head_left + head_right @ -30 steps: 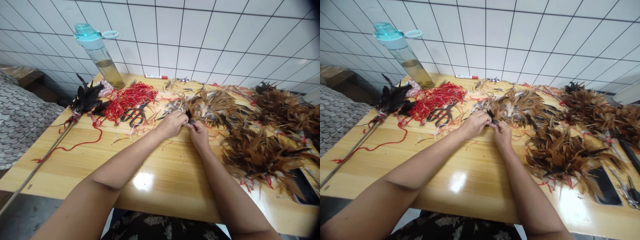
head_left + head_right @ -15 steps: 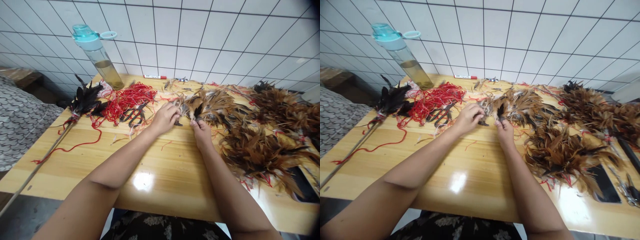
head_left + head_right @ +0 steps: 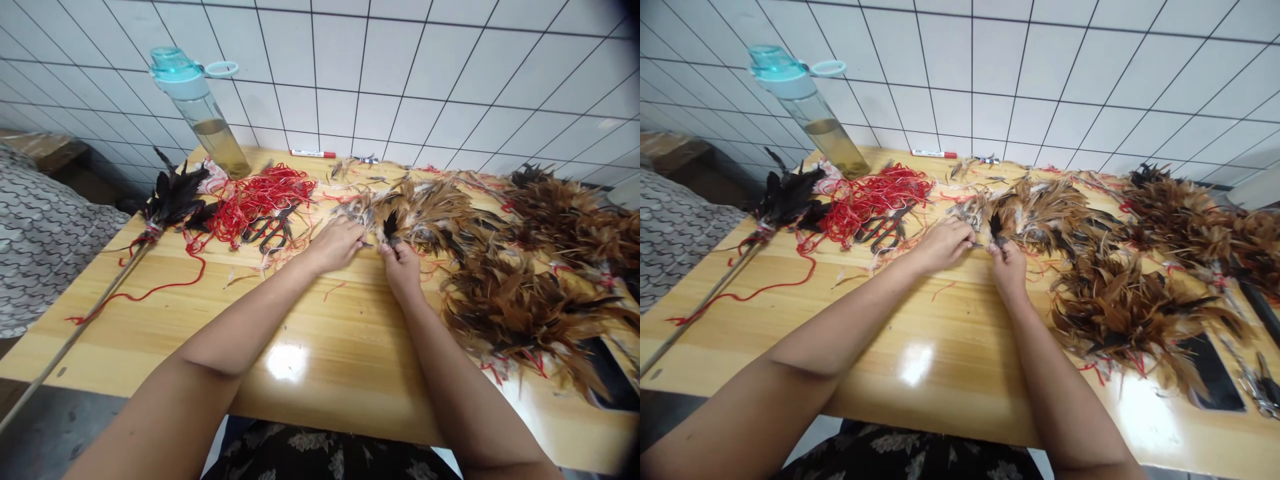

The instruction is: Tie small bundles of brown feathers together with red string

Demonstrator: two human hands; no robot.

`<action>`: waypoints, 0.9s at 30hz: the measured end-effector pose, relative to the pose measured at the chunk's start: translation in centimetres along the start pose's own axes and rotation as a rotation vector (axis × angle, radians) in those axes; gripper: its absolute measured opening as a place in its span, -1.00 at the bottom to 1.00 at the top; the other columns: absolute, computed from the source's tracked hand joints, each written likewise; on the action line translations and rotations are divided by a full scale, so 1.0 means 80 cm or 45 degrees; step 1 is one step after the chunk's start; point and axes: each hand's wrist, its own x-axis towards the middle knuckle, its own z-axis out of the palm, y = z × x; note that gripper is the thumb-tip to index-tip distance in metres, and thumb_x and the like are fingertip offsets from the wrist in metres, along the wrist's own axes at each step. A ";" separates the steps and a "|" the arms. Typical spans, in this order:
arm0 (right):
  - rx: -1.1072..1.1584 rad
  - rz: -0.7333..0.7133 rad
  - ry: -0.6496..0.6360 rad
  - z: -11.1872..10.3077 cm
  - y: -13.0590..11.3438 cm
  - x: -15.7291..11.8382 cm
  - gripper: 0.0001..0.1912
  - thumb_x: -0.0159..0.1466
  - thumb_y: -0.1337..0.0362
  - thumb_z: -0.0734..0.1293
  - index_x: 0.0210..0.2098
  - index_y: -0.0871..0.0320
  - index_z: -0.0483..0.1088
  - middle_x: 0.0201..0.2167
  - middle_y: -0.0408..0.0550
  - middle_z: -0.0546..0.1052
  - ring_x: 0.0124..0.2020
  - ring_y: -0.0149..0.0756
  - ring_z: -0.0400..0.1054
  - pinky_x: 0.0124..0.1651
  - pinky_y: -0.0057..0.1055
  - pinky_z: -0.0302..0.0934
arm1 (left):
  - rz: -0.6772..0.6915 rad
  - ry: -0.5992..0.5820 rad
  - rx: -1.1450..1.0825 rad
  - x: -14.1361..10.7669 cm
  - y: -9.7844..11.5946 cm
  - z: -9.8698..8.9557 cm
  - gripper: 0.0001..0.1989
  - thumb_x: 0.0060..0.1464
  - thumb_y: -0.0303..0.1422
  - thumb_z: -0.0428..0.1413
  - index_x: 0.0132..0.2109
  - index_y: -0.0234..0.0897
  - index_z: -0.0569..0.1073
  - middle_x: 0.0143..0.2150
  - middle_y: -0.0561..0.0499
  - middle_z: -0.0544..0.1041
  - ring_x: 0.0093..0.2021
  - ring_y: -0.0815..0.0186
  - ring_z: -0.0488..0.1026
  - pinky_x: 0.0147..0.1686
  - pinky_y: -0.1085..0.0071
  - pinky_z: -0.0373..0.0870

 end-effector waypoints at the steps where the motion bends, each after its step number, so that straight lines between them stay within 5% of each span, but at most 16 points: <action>1: -0.030 -0.025 -0.005 0.000 -0.002 -0.001 -0.81 0.20 0.18 0.26 -0.50 0.11 0.35 -0.47 -0.11 0.45 -0.37 -0.27 0.29 -0.22 -0.31 0.18 | 0.016 0.013 -0.002 0.000 0.001 0.000 -0.87 0.16 -0.45 -0.02 -0.22 -0.28 0.42 -0.27 -0.08 0.49 -0.21 0.20 0.35 -0.15 0.27 0.27; 19: -0.232 -0.124 0.010 0.000 -0.014 -0.001 -0.73 0.15 0.27 0.28 -0.65 0.09 0.20 -0.61 -0.18 0.26 -0.50 -0.32 0.15 -0.38 -0.36 0.04 | 0.148 0.033 0.168 0.001 0.006 -0.009 -0.80 0.23 -0.42 -0.09 -0.21 -0.29 0.43 -0.27 -0.11 0.47 -0.20 0.19 0.35 -0.16 0.28 0.24; 27: -0.251 -0.148 -0.092 0.003 -0.009 -0.002 -0.82 0.15 0.26 0.31 -0.57 0.10 0.36 -0.58 -0.15 0.32 -0.47 -0.29 0.20 -0.38 -0.35 0.06 | 0.146 0.061 0.179 0.000 0.011 -0.004 -0.76 0.24 -0.41 -0.11 -0.22 -0.32 0.45 -0.28 -0.16 0.46 -0.18 0.16 0.34 -0.16 0.24 0.25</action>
